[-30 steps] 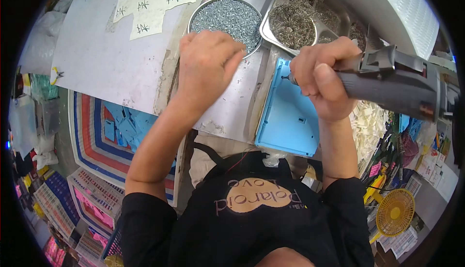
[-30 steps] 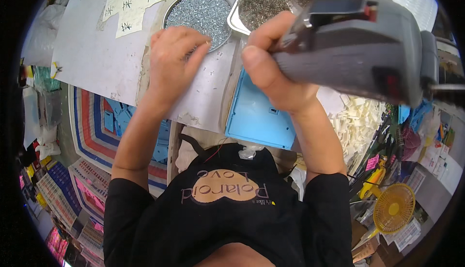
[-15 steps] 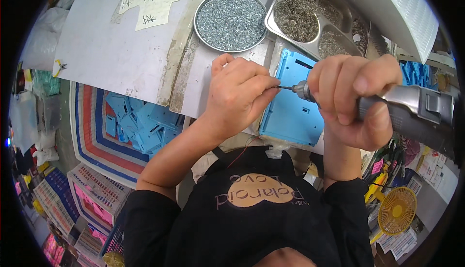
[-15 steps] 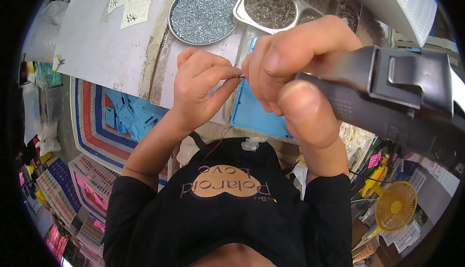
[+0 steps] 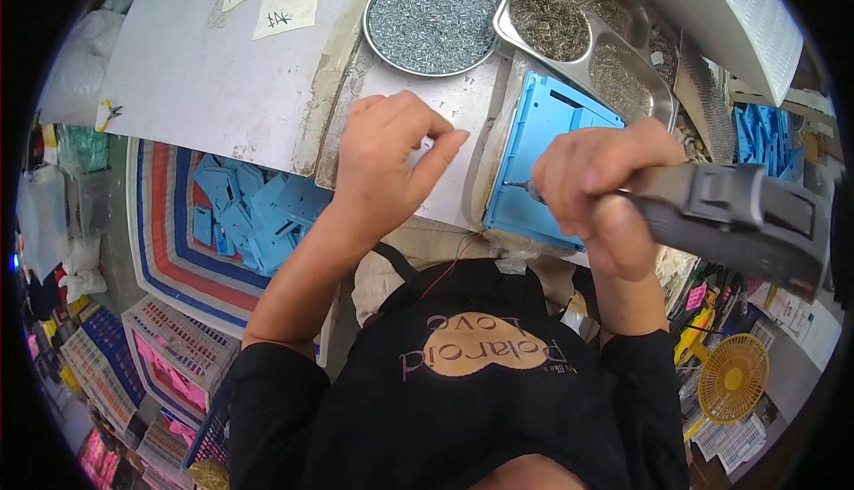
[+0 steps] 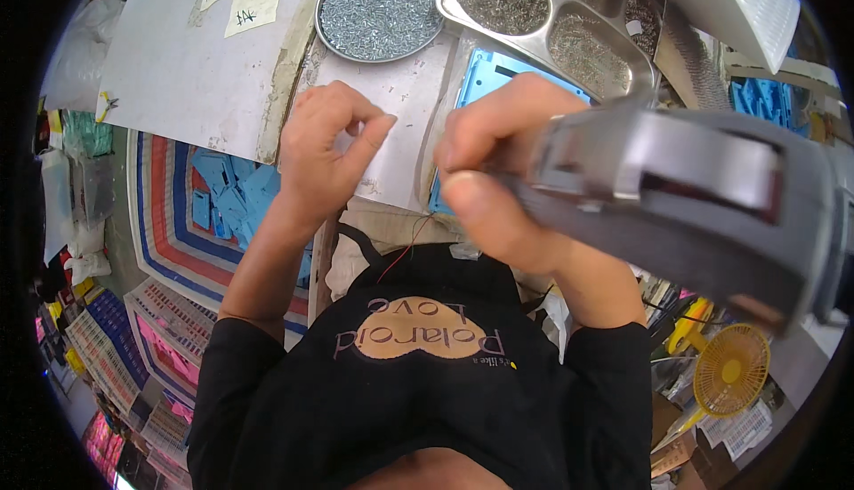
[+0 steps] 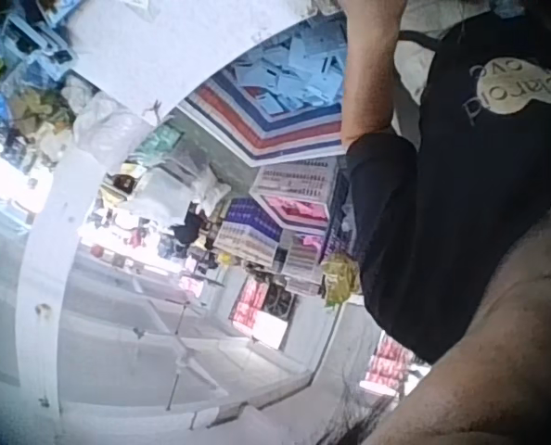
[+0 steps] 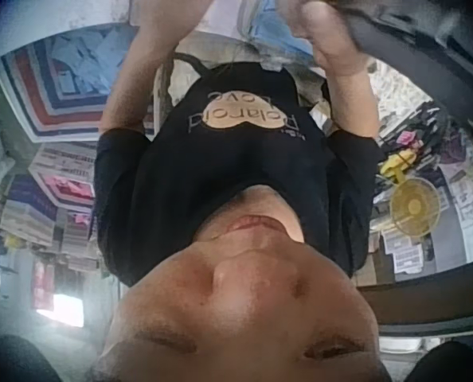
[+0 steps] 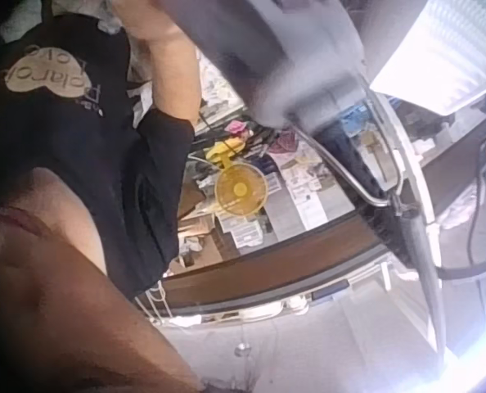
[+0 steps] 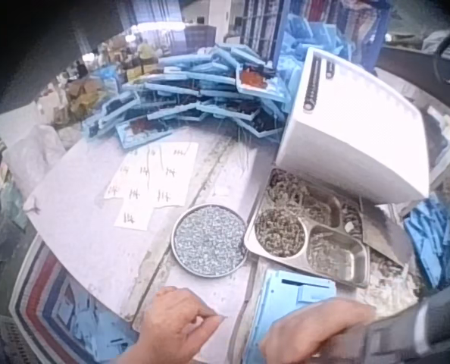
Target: Assembling or repairing a blue electronic device using a glue gun and soldering iron.
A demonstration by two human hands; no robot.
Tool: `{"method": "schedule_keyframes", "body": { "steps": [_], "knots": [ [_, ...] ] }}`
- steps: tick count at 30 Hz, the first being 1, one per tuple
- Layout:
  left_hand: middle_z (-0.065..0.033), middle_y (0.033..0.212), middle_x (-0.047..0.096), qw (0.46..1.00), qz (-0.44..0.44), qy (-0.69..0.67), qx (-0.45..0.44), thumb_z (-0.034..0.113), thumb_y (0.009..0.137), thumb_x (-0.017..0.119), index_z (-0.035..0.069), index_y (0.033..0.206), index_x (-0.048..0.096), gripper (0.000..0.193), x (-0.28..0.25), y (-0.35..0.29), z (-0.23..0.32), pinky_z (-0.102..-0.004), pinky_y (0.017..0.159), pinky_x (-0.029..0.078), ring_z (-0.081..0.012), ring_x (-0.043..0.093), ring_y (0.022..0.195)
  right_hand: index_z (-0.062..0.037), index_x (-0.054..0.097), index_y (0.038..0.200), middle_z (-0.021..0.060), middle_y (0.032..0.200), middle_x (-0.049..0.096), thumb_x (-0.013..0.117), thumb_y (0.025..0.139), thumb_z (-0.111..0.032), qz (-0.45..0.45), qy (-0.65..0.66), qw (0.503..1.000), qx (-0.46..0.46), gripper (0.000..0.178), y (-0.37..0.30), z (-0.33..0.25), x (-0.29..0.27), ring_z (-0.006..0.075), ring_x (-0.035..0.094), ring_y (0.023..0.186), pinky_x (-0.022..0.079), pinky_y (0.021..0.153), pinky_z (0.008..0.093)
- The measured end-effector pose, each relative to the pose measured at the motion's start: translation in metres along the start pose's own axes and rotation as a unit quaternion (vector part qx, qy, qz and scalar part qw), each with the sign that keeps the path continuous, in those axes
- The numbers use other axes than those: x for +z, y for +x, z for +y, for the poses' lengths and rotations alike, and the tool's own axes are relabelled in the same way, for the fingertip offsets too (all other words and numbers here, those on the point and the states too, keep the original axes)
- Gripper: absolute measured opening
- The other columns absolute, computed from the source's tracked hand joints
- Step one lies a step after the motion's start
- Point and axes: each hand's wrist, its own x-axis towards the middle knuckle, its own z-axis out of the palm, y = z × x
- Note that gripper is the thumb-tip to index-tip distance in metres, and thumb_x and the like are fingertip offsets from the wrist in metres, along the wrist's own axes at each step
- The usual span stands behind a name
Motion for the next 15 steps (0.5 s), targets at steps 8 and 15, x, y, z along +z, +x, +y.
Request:
{"method": "schedule_keyframes", "body": {
  "steps": [8,15],
  "knots": [
    [0.0001,0.076,0.06,0.998,-0.048,0.025,0.013,0.012,0.076,0.08,0.013,0.08,0.063,0.017,0.003,-0.015,0.02,-0.0419,0.082,0.037,-0.0206,0.059,0.076,-0.0045,0.053,0.092,0.0038,0.065,0.054,0.072,0.093,-0.012,-0.067,-0.126,0.99,-0.013,0.021,-0.007,0.013,0.005,0.0146,0.05,0.056,0.041,0.053,0.0319],
    [0.0026,0.089,0.069,0.998,-0.049,0.003,0.044,0.011,0.076,0.081,0.014,0.091,0.069,0.02,0.011,-0.021,0.034,-0.0426,0.093,0.035,-0.0166,0.063,0.08,-0.0045,0.056,0.103,0.0043,0.066,0.055,0.073,0.092,-0.021,-0.037,0.128,0.99,-0.039,0.026,0.0,-0.006,-0.001,0.0133,0.05,0.055,0.043,0.056,0.0292]
  ]
}}
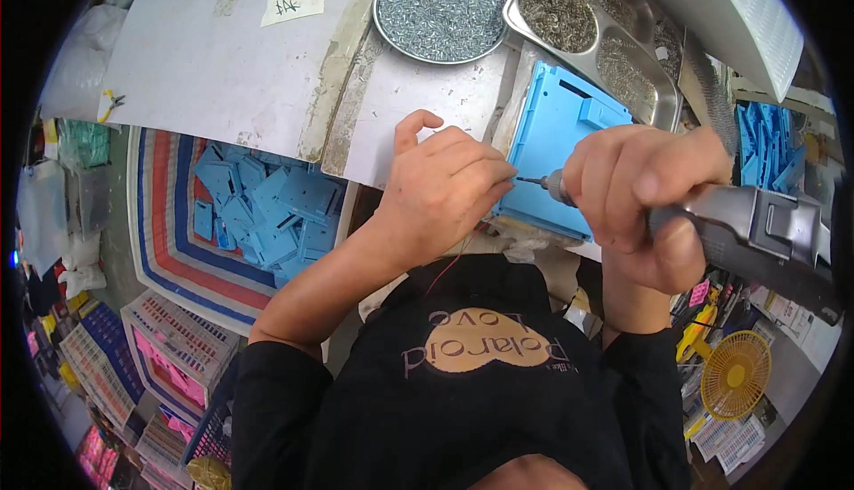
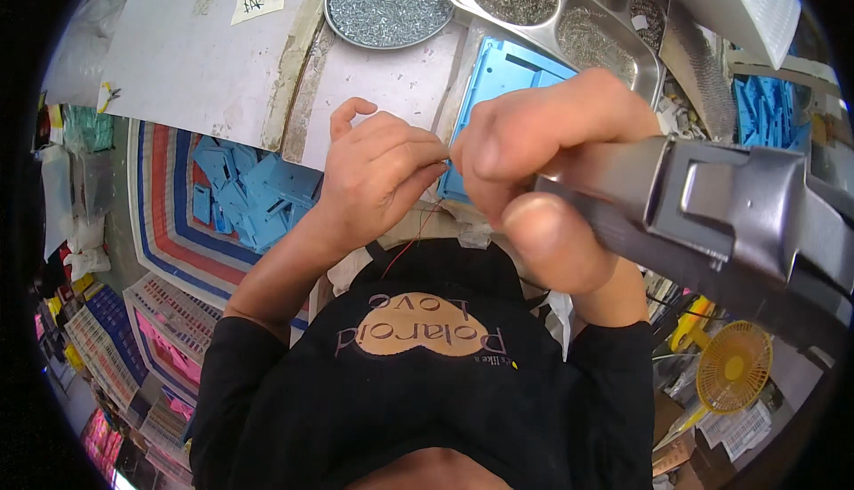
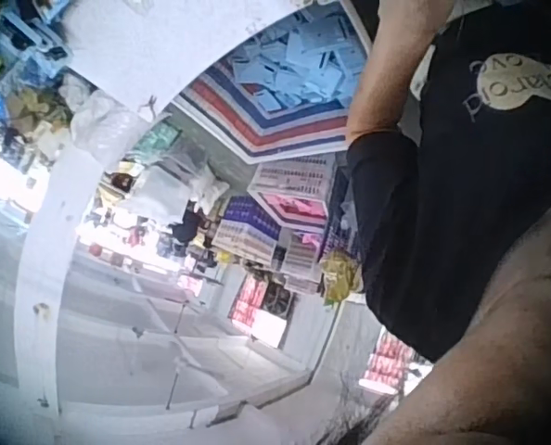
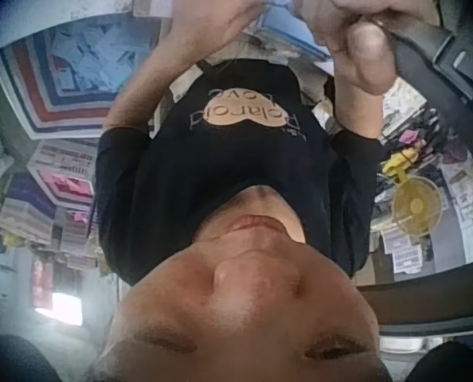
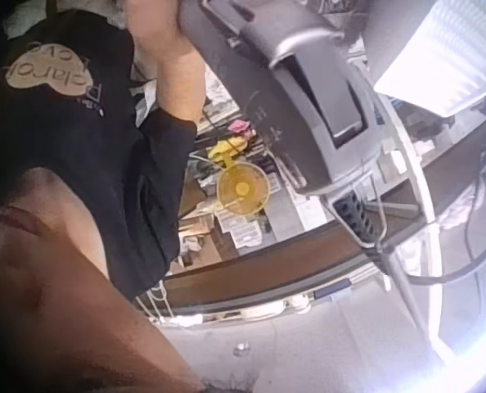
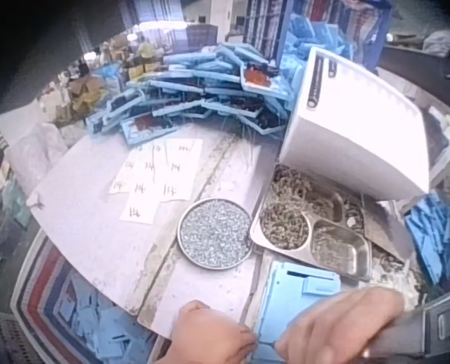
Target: Assembling or repairing a blue electronic device using a glue gun and soldering iron.
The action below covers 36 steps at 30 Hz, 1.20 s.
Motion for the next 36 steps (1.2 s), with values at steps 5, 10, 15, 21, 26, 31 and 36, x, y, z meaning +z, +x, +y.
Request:
{"method": "schedule_keyframes", "body": {
  "steps": [5,10,15,21,26,31,36],
  "knots": [
    [0.0027,0.084,0.069,1.0,-0.005,-0.014,0.0,0.013,0.076,0.081,0.013,0.087,0.07,0.016,0.001,0.0,0.003,-0.043,0.094,0.037,-0.0166,0.063,0.08,-0.004,0.053,0.103,0.0044,0.066,0.053,0.073,0.093,-0.024,-0.002,0.008,1.0,-0.005,0.03,-0.005,-0.003,0.004,0.0138,0.049,0.056,0.043,0.056,0.0297],
    [0.0023,0.081,0.067,1.0,-0.008,-0.013,0.013,0.013,0.076,0.081,0.012,0.086,0.07,0.015,-0.002,0.002,0.003,-0.0435,0.094,0.037,-0.0173,0.062,0.079,-0.0061,0.053,0.103,0.0018,0.064,0.053,0.071,0.095,-0.028,0.003,-0.012,1.0,-0.023,0.029,-0.006,-0.007,0.009,0.0138,0.05,0.054,0.043,0.055,0.0312],
    [0.0014,0.085,0.067,0.999,-0.035,-0.002,0.026,0.015,0.072,0.083,0.011,0.088,0.069,0.022,-0.005,-0.003,0.003,-0.0441,0.095,0.037,-0.0178,0.062,0.083,-0.0051,0.053,0.103,0.0037,0.067,0.055,0.073,0.094,-0.024,0.002,-0.012,1.0,-0.005,0.029,-0.011,-0.008,0.014,0.0155,0.051,0.056,0.044,0.056,0.0321],
    [-0.0064,0.124,0.068,0.986,-0.151,-0.055,0.043,0.016,0.072,0.081,0.007,0.117,0.067,0.049,-0.02,0.008,0.006,-0.0475,0.1,0.037,-0.0242,0.059,0.123,-0.0071,0.054,0.096,0.0015,0.062,0.054,0.072,0.094,-0.027,0.034,-0.06,0.998,0.012,0.027,-0.029,0.001,0.022,0.0154,0.051,0.051,0.045,0.054,0.0321],
    [-0.0068,0.14,0.063,0.975,-0.216,-0.03,0.039,0.014,0.076,0.075,0.008,0.13,0.064,0.056,-0.011,0.001,-0.002,-0.0498,0.102,0.037,-0.0225,0.052,0.137,-0.0059,0.054,0.09,0.0035,0.059,0.056,0.07,0.093,-0.018,-0.008,-0.164,0.985,-0.05,0.02,-0.039,0.026,0.026,0.018,0.053,0.048,0.046,0.051,0.0326],
    [-0.0059,0.141,0.062,0.973,-0.227,-0.027,0.007,0.005,0.078,0.066,0.008,0.129,0.065,0.051,-0.013,0.005,0.008,-0.0525,0.104,0.038,-0.0193,0.051,0.138,-0.0032,0.058,0.09,0.0069,0.064,0.06,0.069,0.089,-0.009,-0.031,-0.195,0.976,-0.091,0.013,-0.035,0.03,0.028,0.0206,0.057,0.05,0.049,0.051,0.0351],
    [-0.0047,0.131,0.066,0.976,-0.21,0.007,0.063,0.011,0.078,0.074,0.009,0.124,0.068,0.047,-0.009,0.026,0.009,-0.0438,0.096,0.043,-0.0246,0.059,0.122,-0.0024,0.056,0.105,0.0027,0.062,0.054,0.063,0.096,-0.019,0.026,-0.18,0.977,-0.112,0.02,-0.04,-0.01,-0.017,0.0155,0.05,0.05,0.043,0.051,0.0327]
  ]
}}
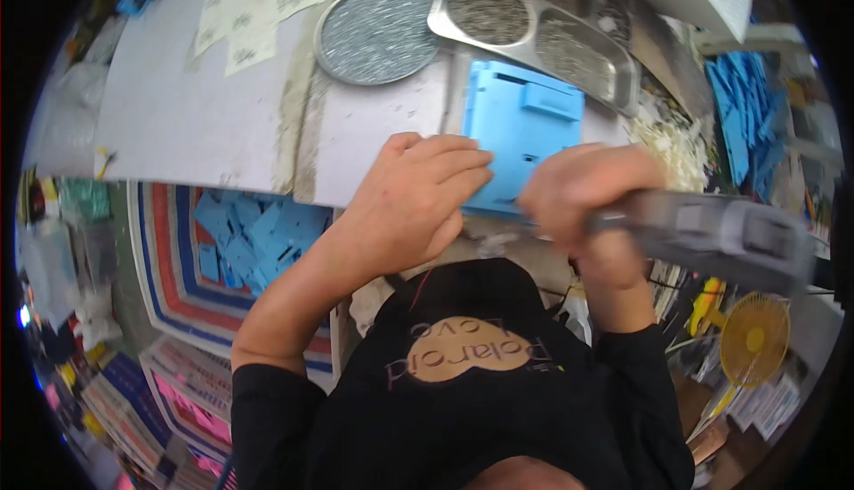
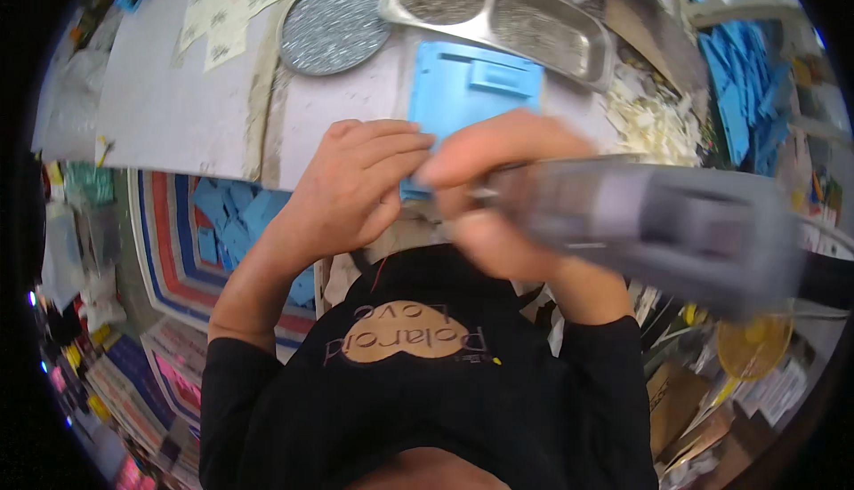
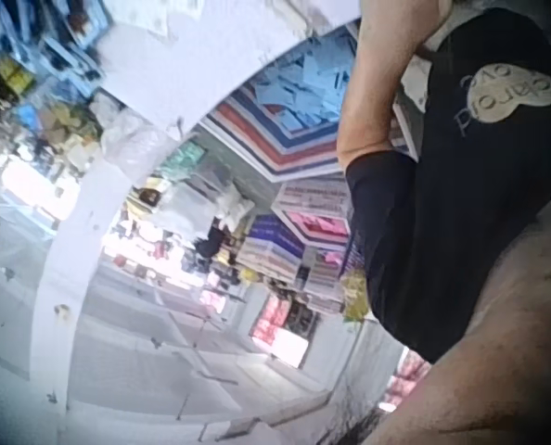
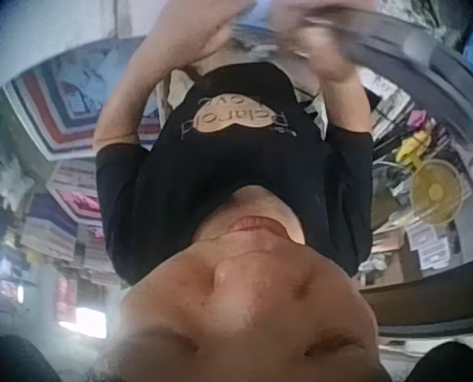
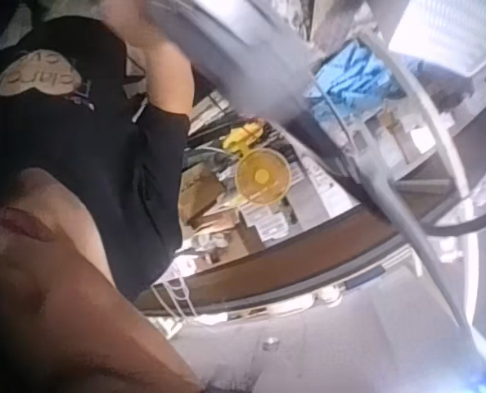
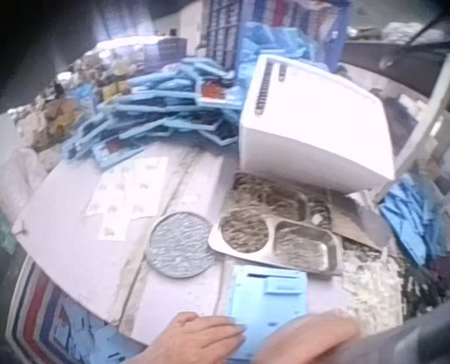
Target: Assembling or repairing a blue electronic device using a glue gun and soldering iron.
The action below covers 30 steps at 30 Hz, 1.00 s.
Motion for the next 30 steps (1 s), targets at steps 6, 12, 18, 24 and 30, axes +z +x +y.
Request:
{"method": "schedule_keyframes", "body": {
  "steps": [6,12,18,24,30],
  "knots": [
    [-0.0033,0.126,0.067,0.999,0.044,0.02,0.009,0.014,0.081,0.076,0.009,0.117,0.071,0.037,0.037,0.053,0.019,-0.0382,0.087,0.043,-0.0242,0.06,0.1,0.0012,0.055,0.117,0.0003,0.063,0.049,0.054,0.102,-0.018,0.115,0.058,0.991,-0.031,0.025,-0.015,-0.006,-0.087,0.0095,0.041,0.049,0.034,0.048,0.0278],
    [-0.0024,0.127,0.067,0.997,0.01,0.073,0.004,0.017,0.081,0.077,0.011,0.116,0.074,0.035,0.043,0.06,0.021,-0.0389,0.083,0.042,-0.0225,0.059,0.095,-0.001,0.056,0.102,0.0002,0.065,0.051,0.058,0.096,-0.007,0.197,0.057,0.979,0.014,0.009,-0.023,0.021,-0.083,0.0092,0.045,0.053,0.039,0.051,0.0272],
    [0.0021,0.126,0.065,0.996,0.003,0.086,0.007,0.019,0.081,0.076,0.014,0.114,0.073,0.033,0.043,0.059,0.022,-0.0383,0.081,0.041,-0.0194,0.057,0.094,-0.0041,0.052,0.099,0.0003,0.061,0.046,0.052,0.099,-0.009,0.155,-0.029,0.986,0.058,0.005,-0.021,0.025,-0.083,0.01,0.039,0.051,0.032,0.049,0.0298],
    [-0.0011,0.126,0.064,0.999,-0.001,0.039,0.004,0.02,0.079,0.078,0.013,0.114,0.073,0.035,0.046,0.06,0.011,-0.0392,0.083,0.042,-0.0219,0.059,0.096,-0.0058,0.052,0.097,-0.0003,0.058,0.046,0.061,0.098,-0.019,0.179,0.015,0.98,0.087,0.016,-0.057,0.001,-0.053,0.011,0.043,0.05,0.035,0.05,0.0299],
    [-0.0153,0.142,0.052,0.989,0.082,0.121,-0.015,0.022,0.081,0.078,0.011,0.117,0.067,0.04,0.028,0.091,-0.01,-0.0498,0.11,0.037,-0.0364,0.053,0.125,-0.0062,0.053,0.103,-0.0024,0.06,0.046,0.06,0.097,-0.024,0.131,0.061,0.988,0.057,0.02,-0.033,-0.027,-0.062,0.0109,0.043,0.052,0.038,0.057,0.0305]
  ]
}}
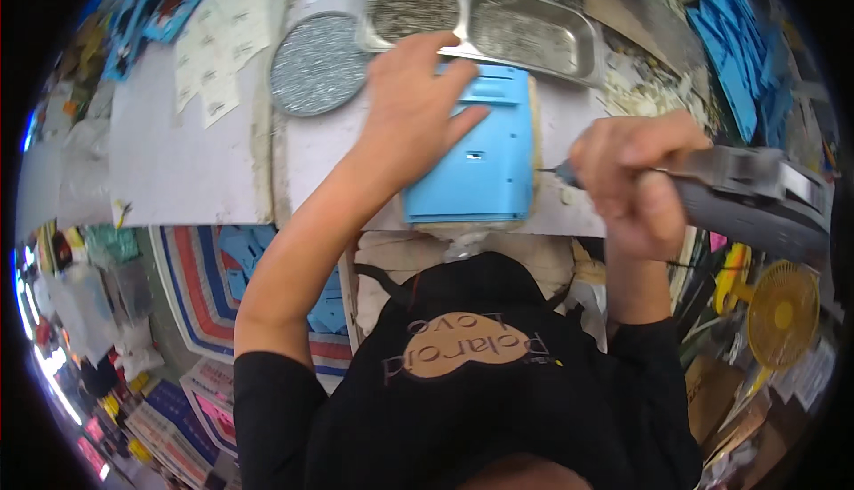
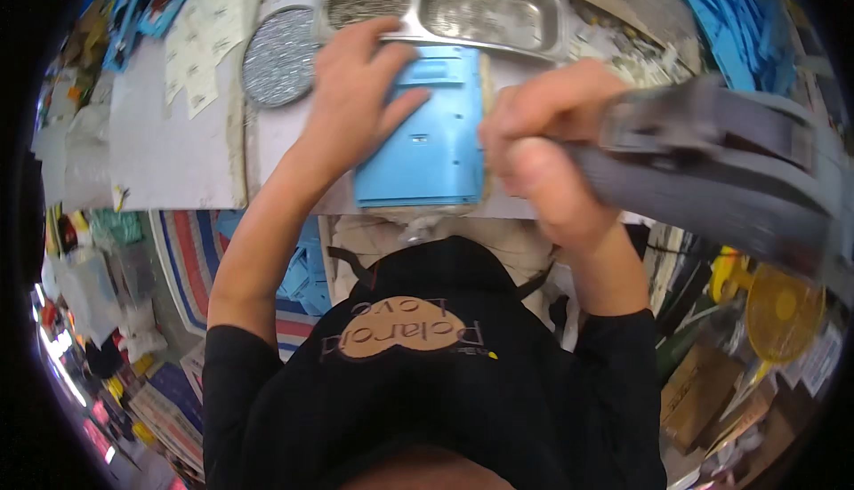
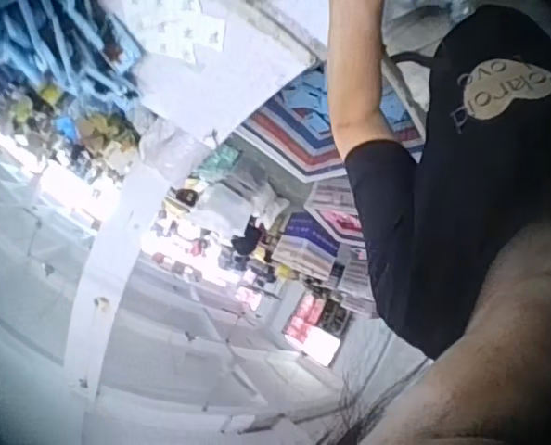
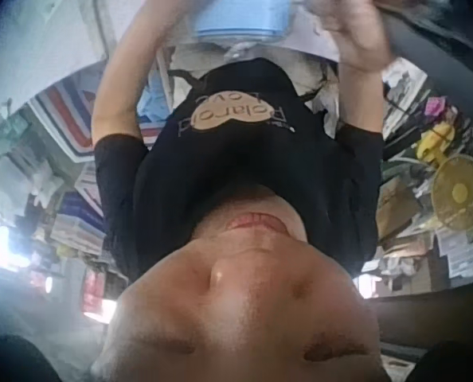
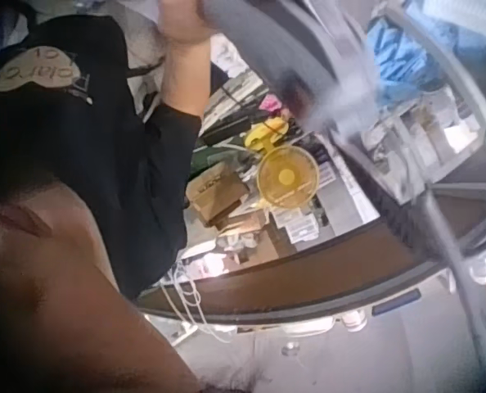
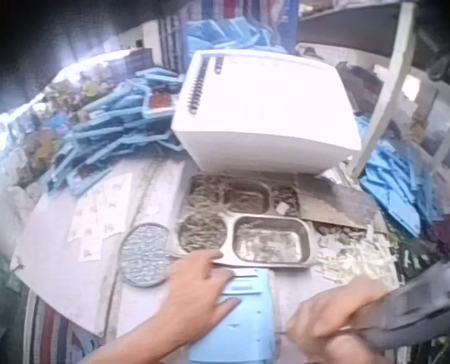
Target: Assembling or repairing a blue electronic device using a glue gun and soldering iron.
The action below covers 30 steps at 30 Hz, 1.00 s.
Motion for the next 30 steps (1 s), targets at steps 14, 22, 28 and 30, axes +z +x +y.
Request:
{"method": "schedule_keyframes", "body": {
  "steps": [14,22,28,30],
  "knots": [
    [-0.0222,0.128,0.063,0.424,0.582,0.031,-0.693,0.028,0.098,0.062,-0.01,0.126,0.057,0.047,-0.02,-0.505,-0.179,-0.0464,0.096,0.051,-0.035,0.064,0.11,-0.0065,0.052,0.108,-0.0049,0.061,0.042,0.054,0.099,-0.022,0.07,-0.002,0.997,-0.045,0.018,0.029,-0.018,-0.064,0.0078,0.039,0.052,0.036,0.062,0.0271],
    [-0.0294,0.138,0.055,0.38,0.232,0.229,-0.866,0.045,0.087,0.074,-0.007,0.134,0.054,0.074,0.052,-0.565,-0.161,-0.0513,0.11,0.041,-0.0384,0.05,0.132,-0.004,0.047,0.104,-0.0015,0.061,0.041,0.062,0.096,-0.022,0.057,0.004,0.998,-0.037,0.024,0.053,-0.012,-0.048,0.0081,0.036,0.047,0.03,0.047,0.0242],
    [-0.0074,0.113,0.069,0.745,0.505,-0.217,-0.378,0.031,0.104,0.055,0.003,0.122,0.062,0.035,-0.151,-0.114,-0.231,-0.0297,0.078,0.054,-0.0171,0.069,0.092,-0.0026,0.049,0.112,-0.0011,0.064,0.044,0.071,0.093,-0.031,0.078,0.001,0.997,-0.003,0.041,0.05,-0.014,-0.037,0.0075,0.041,0.051,0.031,0.048,0.0232],
    [-0.0066,0.107,0.073,0.855,0.346,-0.196,-0.333,0.036,0.103,0.058,0.004,0.116,0.067,0.036,-0.163,0.002,-0.251,-0.0295,0.071,0.052,-0.0153,0.069,0.09,0.0008,0.046,0.133,0.002,0.074,0.053,0.075,0.089,-0.033,0.098,-0.026,0.995,0.006,0.063,0.054,-0.013,-0.033,0.0094,0.051,0.063,0.039,0.056,0.0234]
  ]
}}
